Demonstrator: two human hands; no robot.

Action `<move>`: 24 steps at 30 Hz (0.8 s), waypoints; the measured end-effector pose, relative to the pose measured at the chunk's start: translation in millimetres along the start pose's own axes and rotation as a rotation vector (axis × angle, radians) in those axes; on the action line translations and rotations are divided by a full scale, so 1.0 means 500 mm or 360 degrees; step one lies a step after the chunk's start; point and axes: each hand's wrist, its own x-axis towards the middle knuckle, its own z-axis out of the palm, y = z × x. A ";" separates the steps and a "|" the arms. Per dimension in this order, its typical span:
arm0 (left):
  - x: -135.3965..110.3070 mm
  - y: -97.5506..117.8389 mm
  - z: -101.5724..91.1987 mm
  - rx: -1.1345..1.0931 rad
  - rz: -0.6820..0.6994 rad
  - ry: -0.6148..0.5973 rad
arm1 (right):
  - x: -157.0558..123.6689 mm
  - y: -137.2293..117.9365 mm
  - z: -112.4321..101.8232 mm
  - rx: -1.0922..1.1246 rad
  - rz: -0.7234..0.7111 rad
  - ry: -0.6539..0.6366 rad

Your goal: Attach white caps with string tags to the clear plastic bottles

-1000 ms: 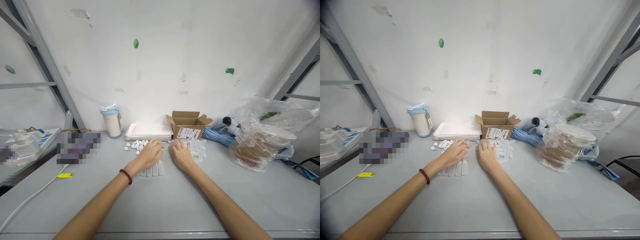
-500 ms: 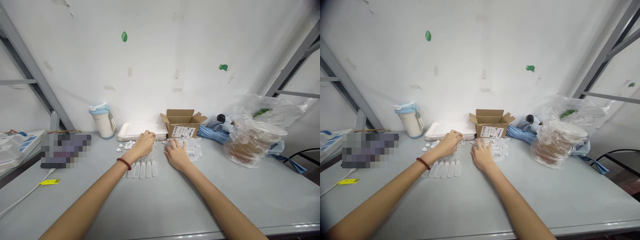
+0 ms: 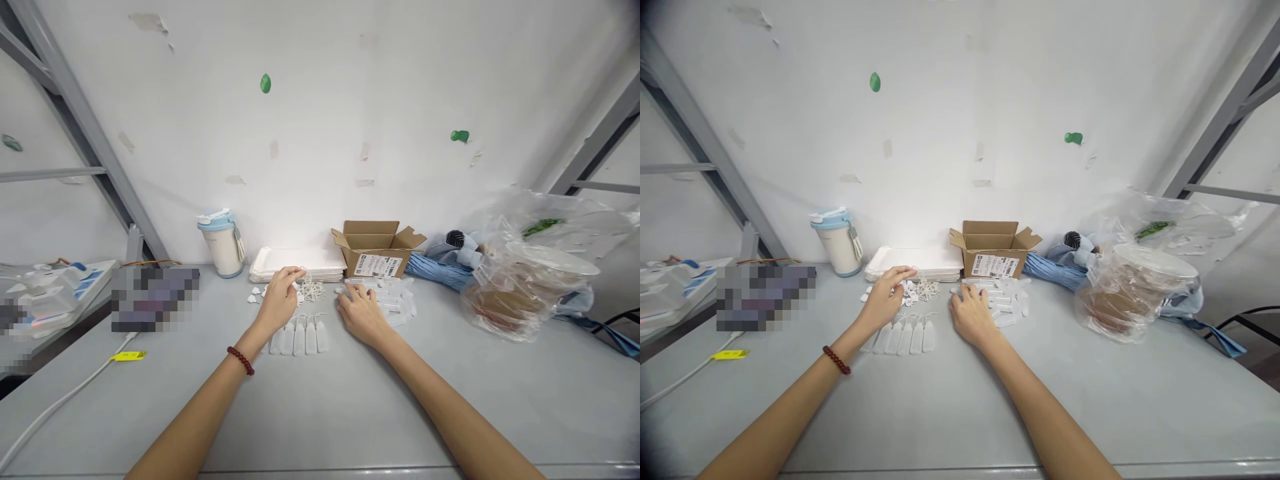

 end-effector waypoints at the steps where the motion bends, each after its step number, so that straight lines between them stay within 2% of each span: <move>1: -0.002 0.006 0.002 -0.0063 -0.0027 0.0042 | 0.000 0.000 0.000 -0.0007 0.0001 0.0003; 6: -0.008 0.032 0.014 -0.0439 -0.0275 0.0238 | 0.001 -0.004 0.000 -0.0030 -0.0032 0.0030; 10: -0.009 0.039 0.021 -0.0700 -0.0476 0.0267 | 0.001 -0.008 0.003 -0.0044 -0.0071 0.0035; 15: -0.009 0.040 0.021 -0.0917 -0.0493 0.0322 | 0.004 -0.006 0.008 -0.0020 -0.0102 0.0065; 19: -0.008 0.047 0.016 -0.0958 -0.0497 0.0240 | 0.006 0.001 0.014 0.0031 -0.0138 0.0166; 21: -0.009 0.050 0.016 -0.1018 -0.0588 0.0186 | 0.007 0.003 0.017 0.0132 -0.0121 0.0253; 24: -0.013 0.054 0.018 -0.1243 -0.0784 0.0110 | 0.006 0.002 0.018 0.0468 -0.0015 0.0436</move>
